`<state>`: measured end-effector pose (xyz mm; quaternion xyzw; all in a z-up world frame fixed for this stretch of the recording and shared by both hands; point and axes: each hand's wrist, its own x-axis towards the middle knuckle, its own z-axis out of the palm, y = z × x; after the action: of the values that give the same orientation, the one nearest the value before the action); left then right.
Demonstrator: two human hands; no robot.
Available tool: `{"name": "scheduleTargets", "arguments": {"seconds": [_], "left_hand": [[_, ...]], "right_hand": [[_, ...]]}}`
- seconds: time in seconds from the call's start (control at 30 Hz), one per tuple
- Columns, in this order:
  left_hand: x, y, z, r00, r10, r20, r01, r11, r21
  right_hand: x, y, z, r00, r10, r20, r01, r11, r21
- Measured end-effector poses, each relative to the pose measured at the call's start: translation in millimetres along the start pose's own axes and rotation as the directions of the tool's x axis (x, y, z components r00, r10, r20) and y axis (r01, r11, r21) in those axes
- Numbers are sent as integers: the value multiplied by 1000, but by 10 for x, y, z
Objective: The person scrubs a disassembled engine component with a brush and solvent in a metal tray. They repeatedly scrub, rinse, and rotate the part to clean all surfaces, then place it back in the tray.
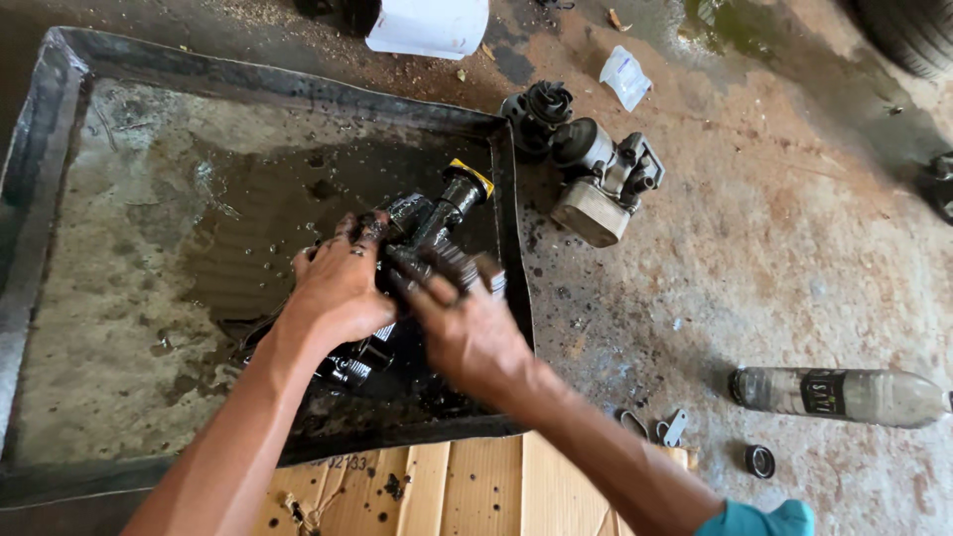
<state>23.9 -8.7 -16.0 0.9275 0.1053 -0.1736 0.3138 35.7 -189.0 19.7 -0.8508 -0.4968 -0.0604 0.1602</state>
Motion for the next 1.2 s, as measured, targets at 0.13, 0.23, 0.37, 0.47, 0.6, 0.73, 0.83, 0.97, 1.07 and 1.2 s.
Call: {"name": "scheduleTargets", "arguments": {"seconds": [0.13,0.23,0.37,0.47,0.6,0.73,0.83,0.97,1.07,1.2], "left_hand": [[35,-3,32,999,-35,29,34,999,40],[-6,-34,13,999,-37,1,37,999,14],[4,-50,14,1000,1,-21,-1,1000,-6],[4,-45,41,1000,2,-10,-2,1000,10],[-3,24,-1,999,-22,25,21,999,49],[-78,59,-28,999,-39,10,39,998,46],[-75,77,-14,1000,-19,-10,20,998,57],[-78,83,-54,999,-40,3,40,999,20],[-133,158,-103,999,-48,-18,48,999,24],[-60,245,-280,979,-114,171,107,993,45]], "right_hand": [[332,396,-173,991,89,102,-64,971,-230],[418,400,-84,977,154,146,-108,953,-283],[256,36,40,976,65,207,-47,995,-92],[298,93,16,961,-75,266,164,929,-331],[841,796,-25,803,245,544,-21,923,-385],[1073,1280,-42,832,71,550,81,966,-246],[750,1263,-49,970,-91,225,167,925,-343],[32,1038,14,996,10,-90,-18,996,-86],[-409,886,260,975,218,-53,-212,972,101],[-626,776,671,936,324,136,-306,942,-137]]}}
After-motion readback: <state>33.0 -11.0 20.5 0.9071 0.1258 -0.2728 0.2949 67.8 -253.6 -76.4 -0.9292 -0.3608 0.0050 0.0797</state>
